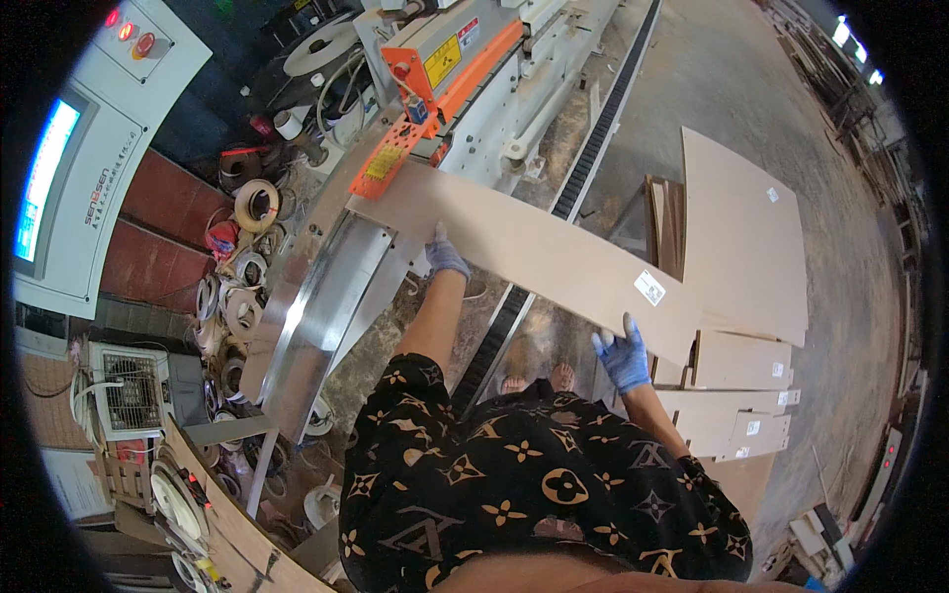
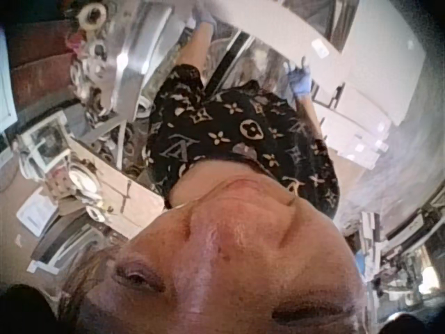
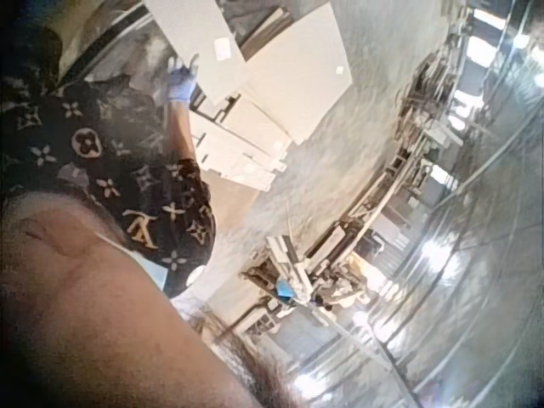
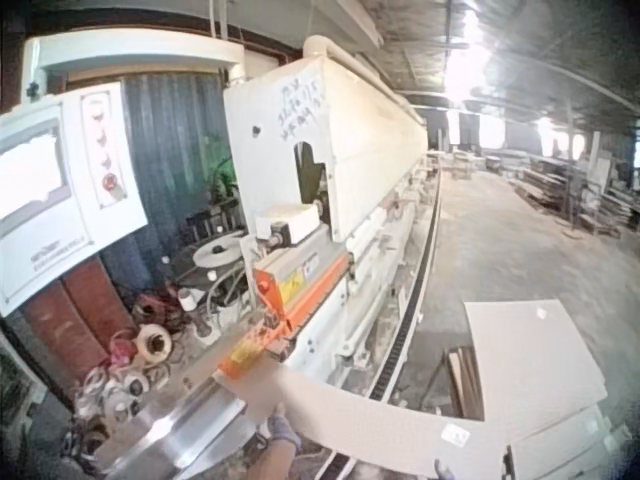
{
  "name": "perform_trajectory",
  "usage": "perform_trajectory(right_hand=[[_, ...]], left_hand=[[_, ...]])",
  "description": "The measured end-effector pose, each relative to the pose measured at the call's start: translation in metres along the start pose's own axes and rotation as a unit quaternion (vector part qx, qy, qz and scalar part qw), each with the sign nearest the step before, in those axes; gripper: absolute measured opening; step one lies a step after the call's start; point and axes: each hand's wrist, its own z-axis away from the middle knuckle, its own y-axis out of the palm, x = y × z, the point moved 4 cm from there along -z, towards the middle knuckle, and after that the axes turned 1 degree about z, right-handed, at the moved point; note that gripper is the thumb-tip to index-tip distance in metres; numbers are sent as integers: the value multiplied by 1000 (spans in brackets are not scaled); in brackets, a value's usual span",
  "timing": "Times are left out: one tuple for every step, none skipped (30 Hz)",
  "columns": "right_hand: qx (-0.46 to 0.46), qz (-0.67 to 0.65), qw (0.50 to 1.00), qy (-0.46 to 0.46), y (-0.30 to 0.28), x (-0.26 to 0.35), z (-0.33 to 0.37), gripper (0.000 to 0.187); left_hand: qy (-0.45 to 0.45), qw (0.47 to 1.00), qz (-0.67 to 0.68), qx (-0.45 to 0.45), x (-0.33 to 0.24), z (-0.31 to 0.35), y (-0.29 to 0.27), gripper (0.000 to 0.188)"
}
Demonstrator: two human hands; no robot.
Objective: The person repeatedly picks up flat wooden panels and feeds them into a processing machine, then stacks the processed pieces on the floor. The task involves handling multiple panels one at a time and maintaining a steady workflow.
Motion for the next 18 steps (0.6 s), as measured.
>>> perform_trajectory(right_hand=[[0, -6, 1000, -1, 8, 5, 1, 49], [4, -10, 1000, -1, 8, 9, -3, 49], [-4, -11, 1000, -5, 11, 12, -4, 49], [-31, -10, 999, -2, 9, 13, -7, 49], [-33, 1, 999, -4, 10, 16, -10, 49], [-23, -4, 1000, -3, 11, 18, -13, 49], [-28, -6, 1000, 0, 11, 21, -17, 50], [-39, -8, 999, 5, 12, 22, -20, 50], [-26, -8, 1000, 1, 12, 27, -24, 49], [-19, -5, 1000, 2, 14, 31, -28, 48], [-18, 1, 1000, 1, 15, 35, -33, 48], [-17, -6, 1000, 5, 17, 39, -38, 49], [-22, -11, 1000, 7, 18, 44, -43, 51], [-28, -16, 999, 9, 19, 48, -48, 52], [-25, -16, 1000, 6, 22, 53, -54, 52], [-22, -12, 1000, 1, 22, 61, -61, 52], [-42, -9, 999, -4, 23, 67, -68, 51], [-12, -11, 1000, -11, 25, 75, -76, 50]], left_hand=[[15, 1000, 7, 9, -6, -4, 9, 36], [22, 1000, 12, 13, -2, -8, 12, 36], [17, 1000, 12, 10, -1, -10, 16, 36], [30, 999, 26, 18, 1, -13, 19, 37], [32, 999, 35, 21, 2, -16, 22, 37], [11, 999, 42, 12, 7, -18, 23, 38], [17, 999, 40, 27, 9, -21, 27, 38], [0, 999, 35, 35, 11, -25, 32, 39], [-16, 998, 35, 40, 17, -25, 36, 39], [-17, 999, 31, 20, 18, -27, 40, 40], [-18, 999, 27, 0, 20, -27, 45, 40], [-24, 999, 23, -14, 22, -27, 52, 40], [-14, 999, 31, -12, 22, -26, 61, 41], [-10, 999, 36, -6, 22, -24, 71, 42], [-13, 999, 33, -9, 22, -22, 80, 43], [-26, 1000, 15, -6, 27, -21, 90, 45], [-45, 999, -10, -15, 29, -22, 101, 46], [-61, 997, -37, -19, 33, -25, 110, 47]])
